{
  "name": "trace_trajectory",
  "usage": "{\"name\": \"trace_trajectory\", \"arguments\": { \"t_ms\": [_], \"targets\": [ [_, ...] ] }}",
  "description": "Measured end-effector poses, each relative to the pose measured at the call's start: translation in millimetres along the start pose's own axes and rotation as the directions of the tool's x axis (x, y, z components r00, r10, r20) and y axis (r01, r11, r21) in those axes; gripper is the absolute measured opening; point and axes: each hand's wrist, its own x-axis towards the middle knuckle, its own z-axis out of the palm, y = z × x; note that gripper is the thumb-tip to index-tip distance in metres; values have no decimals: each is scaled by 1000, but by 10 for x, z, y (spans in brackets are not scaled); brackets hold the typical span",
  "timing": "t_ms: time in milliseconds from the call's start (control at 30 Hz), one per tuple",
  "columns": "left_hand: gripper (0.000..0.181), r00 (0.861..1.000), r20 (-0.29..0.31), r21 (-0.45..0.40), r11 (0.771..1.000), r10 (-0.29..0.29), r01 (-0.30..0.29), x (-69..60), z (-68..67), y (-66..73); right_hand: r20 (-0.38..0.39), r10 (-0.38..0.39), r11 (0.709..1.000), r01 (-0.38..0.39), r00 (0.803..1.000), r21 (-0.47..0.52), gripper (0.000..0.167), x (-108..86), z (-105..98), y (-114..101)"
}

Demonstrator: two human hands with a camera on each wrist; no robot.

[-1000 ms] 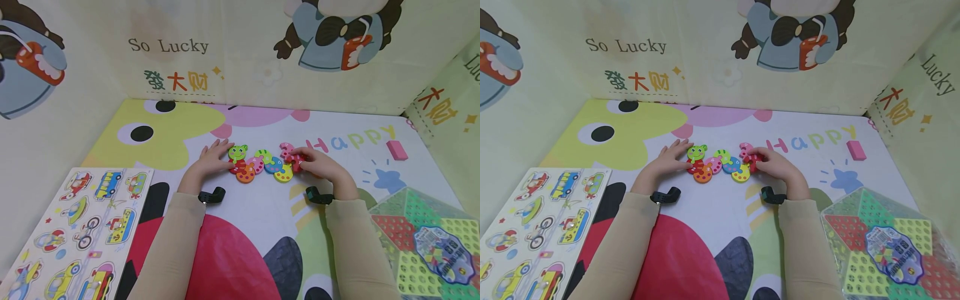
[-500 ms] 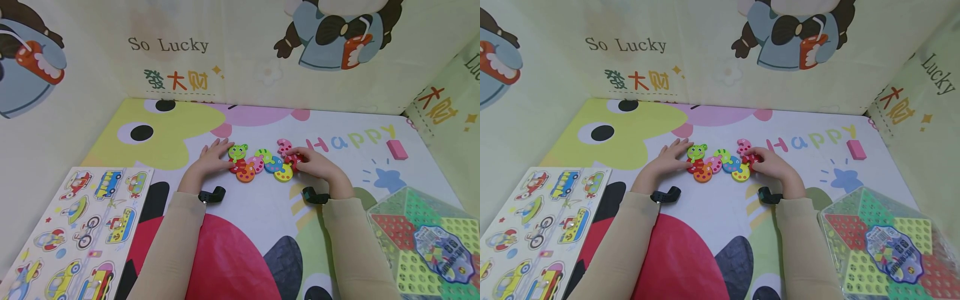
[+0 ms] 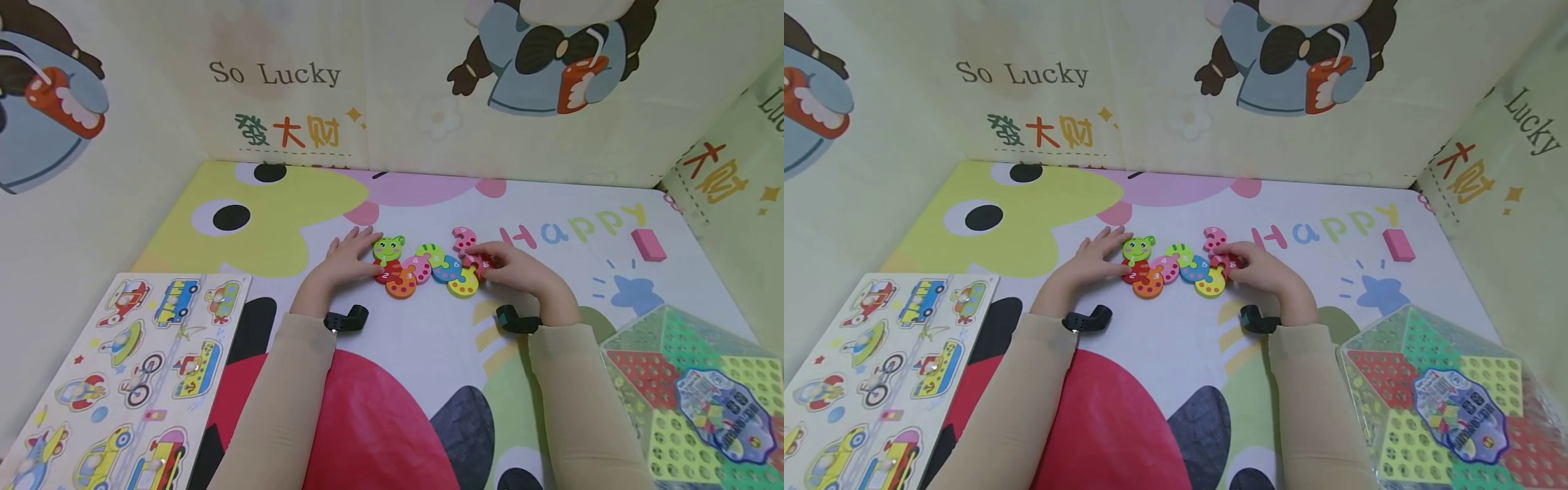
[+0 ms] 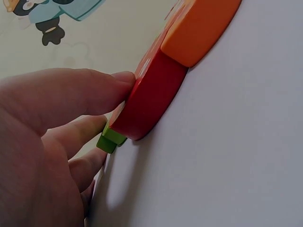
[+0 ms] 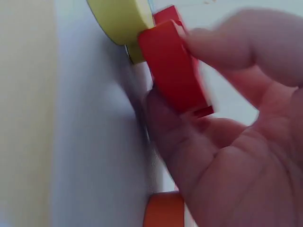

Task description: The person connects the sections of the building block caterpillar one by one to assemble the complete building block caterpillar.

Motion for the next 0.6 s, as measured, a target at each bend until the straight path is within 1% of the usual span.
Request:
{"name": "trace_trajectory", "arguments": {
  "t_ms": [67, 367, 467, 600],
  "targets": [
    [73, 1000, 1, 0, 1000, 0, 0, -3, -2, 2, 11, -19, 1000, 19, 1000, -4, 49, -1, -2, -2],
    [73, 1000, 6, 2, 1000, 3, -3, 9, 4, -8, 36, -13, 995, 17, 999, -103, 59, -46, -16, -28],
    [74, 1000, 4, 0, 1000, 3, -3, 12, 5, -12, 23, 9, 990, -6, 1000, -141, 62, -52, -20, -37],
    [74, 1000, 1, 5, 1000, 2, -2, 7, 4, -11, -1, 44, 985, -44, 999, -166, 63, -40, -9, -48]
  ]
}}
